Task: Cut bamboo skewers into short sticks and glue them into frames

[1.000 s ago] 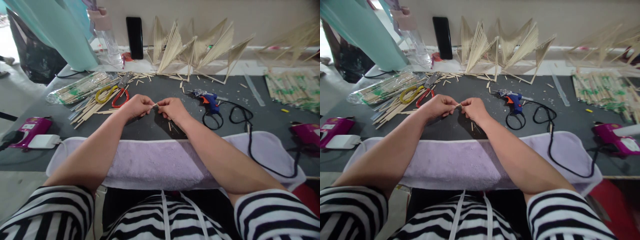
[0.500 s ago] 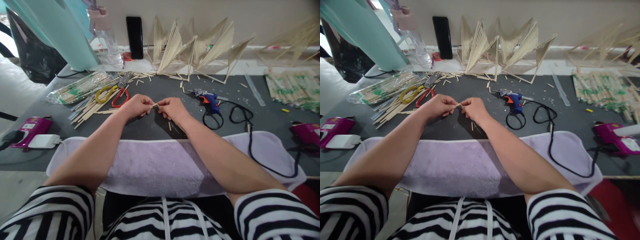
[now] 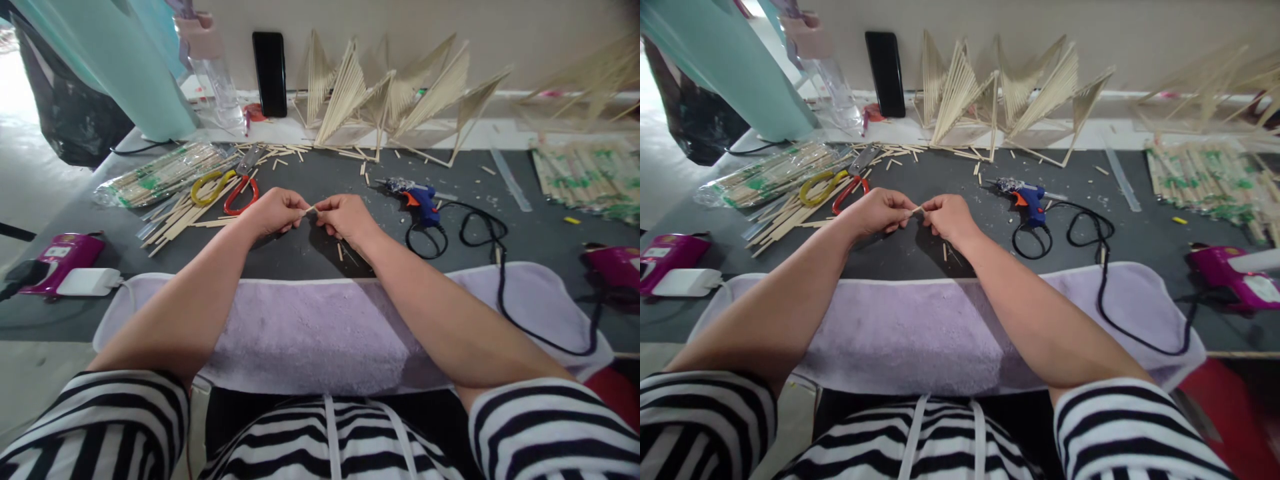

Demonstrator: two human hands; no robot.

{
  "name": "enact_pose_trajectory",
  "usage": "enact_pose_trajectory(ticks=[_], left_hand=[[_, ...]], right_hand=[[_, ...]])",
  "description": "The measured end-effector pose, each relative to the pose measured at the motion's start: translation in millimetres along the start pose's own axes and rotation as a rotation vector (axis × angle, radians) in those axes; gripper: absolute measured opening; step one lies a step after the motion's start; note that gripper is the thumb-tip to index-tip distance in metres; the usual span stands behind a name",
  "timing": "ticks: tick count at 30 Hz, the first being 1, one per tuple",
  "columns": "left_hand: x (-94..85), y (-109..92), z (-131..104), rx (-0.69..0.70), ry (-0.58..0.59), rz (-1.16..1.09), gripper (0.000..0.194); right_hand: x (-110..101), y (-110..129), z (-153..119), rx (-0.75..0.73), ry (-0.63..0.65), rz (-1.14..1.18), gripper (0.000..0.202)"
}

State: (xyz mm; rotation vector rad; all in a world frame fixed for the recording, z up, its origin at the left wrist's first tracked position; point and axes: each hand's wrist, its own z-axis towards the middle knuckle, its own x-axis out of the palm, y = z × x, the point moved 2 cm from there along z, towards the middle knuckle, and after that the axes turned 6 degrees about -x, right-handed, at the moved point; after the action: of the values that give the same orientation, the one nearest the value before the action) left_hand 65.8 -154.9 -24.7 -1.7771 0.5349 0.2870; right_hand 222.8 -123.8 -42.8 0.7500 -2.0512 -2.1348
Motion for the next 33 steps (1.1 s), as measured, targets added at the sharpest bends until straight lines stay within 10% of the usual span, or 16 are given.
enact_pose_trajectory(ticks=[33], left_hand=[[-0.3, 1.3, 0.7, 0.025, 0.018, -0.013, 0.021]], right_hand=[[0.5, -3.6, 1.6, -0.017, -0.008, 0.016, 0.016]])
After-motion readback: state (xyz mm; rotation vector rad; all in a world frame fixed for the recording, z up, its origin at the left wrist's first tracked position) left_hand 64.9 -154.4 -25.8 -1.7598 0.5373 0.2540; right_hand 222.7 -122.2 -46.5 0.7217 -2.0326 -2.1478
